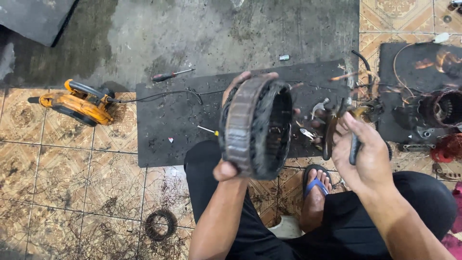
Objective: The person sits on the floor and uses pliers to pull and cut copper wire from a cylindrical motor stator. They repeatedly rotate the stator and extract wire segments, accumulating a pile of removed wire on the floor.
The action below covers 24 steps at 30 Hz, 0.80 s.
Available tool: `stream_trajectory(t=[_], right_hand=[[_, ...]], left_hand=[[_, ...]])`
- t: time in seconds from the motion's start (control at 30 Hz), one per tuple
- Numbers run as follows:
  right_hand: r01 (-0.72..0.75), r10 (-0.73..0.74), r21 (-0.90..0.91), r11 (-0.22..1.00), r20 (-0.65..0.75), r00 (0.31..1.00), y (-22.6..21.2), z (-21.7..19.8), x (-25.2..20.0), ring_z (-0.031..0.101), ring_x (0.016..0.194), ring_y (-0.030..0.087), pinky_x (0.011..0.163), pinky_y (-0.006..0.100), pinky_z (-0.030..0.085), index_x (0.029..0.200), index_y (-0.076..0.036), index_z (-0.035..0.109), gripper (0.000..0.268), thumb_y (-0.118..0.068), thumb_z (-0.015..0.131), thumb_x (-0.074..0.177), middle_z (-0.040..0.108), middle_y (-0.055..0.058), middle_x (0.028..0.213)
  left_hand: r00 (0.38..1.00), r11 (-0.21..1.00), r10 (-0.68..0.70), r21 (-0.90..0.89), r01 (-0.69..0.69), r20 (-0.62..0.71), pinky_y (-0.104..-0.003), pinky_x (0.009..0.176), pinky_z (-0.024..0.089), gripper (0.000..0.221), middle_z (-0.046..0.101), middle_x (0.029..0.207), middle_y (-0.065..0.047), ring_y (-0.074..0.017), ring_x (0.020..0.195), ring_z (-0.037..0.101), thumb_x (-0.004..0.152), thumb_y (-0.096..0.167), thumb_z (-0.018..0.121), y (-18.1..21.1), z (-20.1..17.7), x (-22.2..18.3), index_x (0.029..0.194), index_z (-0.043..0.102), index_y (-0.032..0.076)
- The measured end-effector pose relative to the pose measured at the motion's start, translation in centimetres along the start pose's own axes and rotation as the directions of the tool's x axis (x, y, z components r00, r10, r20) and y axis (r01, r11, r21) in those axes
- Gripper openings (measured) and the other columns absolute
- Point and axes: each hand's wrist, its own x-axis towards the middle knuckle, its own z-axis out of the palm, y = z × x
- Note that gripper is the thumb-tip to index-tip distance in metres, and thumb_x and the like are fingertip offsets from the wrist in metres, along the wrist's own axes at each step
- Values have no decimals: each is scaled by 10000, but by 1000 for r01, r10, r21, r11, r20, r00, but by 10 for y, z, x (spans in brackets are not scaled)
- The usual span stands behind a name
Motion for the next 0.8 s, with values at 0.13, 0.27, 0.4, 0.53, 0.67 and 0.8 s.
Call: stream_trajectory(t=[0.13, 0.27, 0.4, 0.53, 0.67, 0.8], right_hand=[[-36, 36, 5, 999, -35, 999, 0, 3, -3, 709, 1104, 260, 992, 316, 572, 1204, 28, 647, 265, -91, 536, 995, 714, 188, 1213], [-114, 109, -5, 993, -253, 961, 12, -29, 6, 699, 712, -6, 500, 121, 488, 964, -145, 724, 96, -77, 657, 971, 756, -75, 892], [-130, 149, 89, 988, -259, 954, 9, -24, 4, 732, 835, -6, 615, 66, 535, 909, -157, 683, 149, -26, 637, 963, 764, -55, 923], [-63, 67, 92, 994, -45, 997, 5, -13, -1, 738, 1039, 324, 930, 355, 618, 1008, 9, 672, 138, -12, 537, 995, 728, 241, 1174], [-68, 83, 147, 987, -95, 992, 11, -25, 0, 737, 1017, 210, 1012, 284, 596, 757, -113, 539, 302, 43, 499, 1012, 727, 138, 1030], [-112, 130, 150, 982, -116, 985, 8, -24, 0, 742, 925, 111, 776, 74, 589, 1057, 8, 660, 110, 14, 565, 1002, 748, 126, 1050]], left_hand=[[998, 989, -52, -139, 56, 35, -676, 1173, 500, 1158, 401, 1585, -318, -480, 1447, 490, 709, 508, 915, 7, 7, -3, 1577, 309, 38], [993, 997, -70, 29, 67, 95, -617, 1235, 502, 1101, 388, 1598, -283, -433, 1486, 478, 801, 551, 878, 19, 14, -3, 1579, 293, 37], [994, 989, -59, 139, 46, 95, -585, 1215, 520, 1094, 411, 1581, -283, -407, 1463, 511, 807, 600, 864, 19, 18, -4, 1560, 321, 21], [992, 964, -41, 267, 7, 120, -573, 1259, 495, 1002, 448, 1573, -231, -397, 1467, 525, 867, 650, 804, 19, 22, -3, 1559, 371, 68], [990, 957, -26, 290, -15, 137, -572, 1273, 486, 974, 475, 1554, -228, -401, 1451, 550, 877, 633, 790, 18, 23, -2, 1546, 387, 51], [988, 954, -46, 299, 0, 147, -557, 1226, 540, 987, 462, 1563, -214, -385, 1462, 540, 853, 654, 811, 17, 22, 0, 1550, 395, 93]])
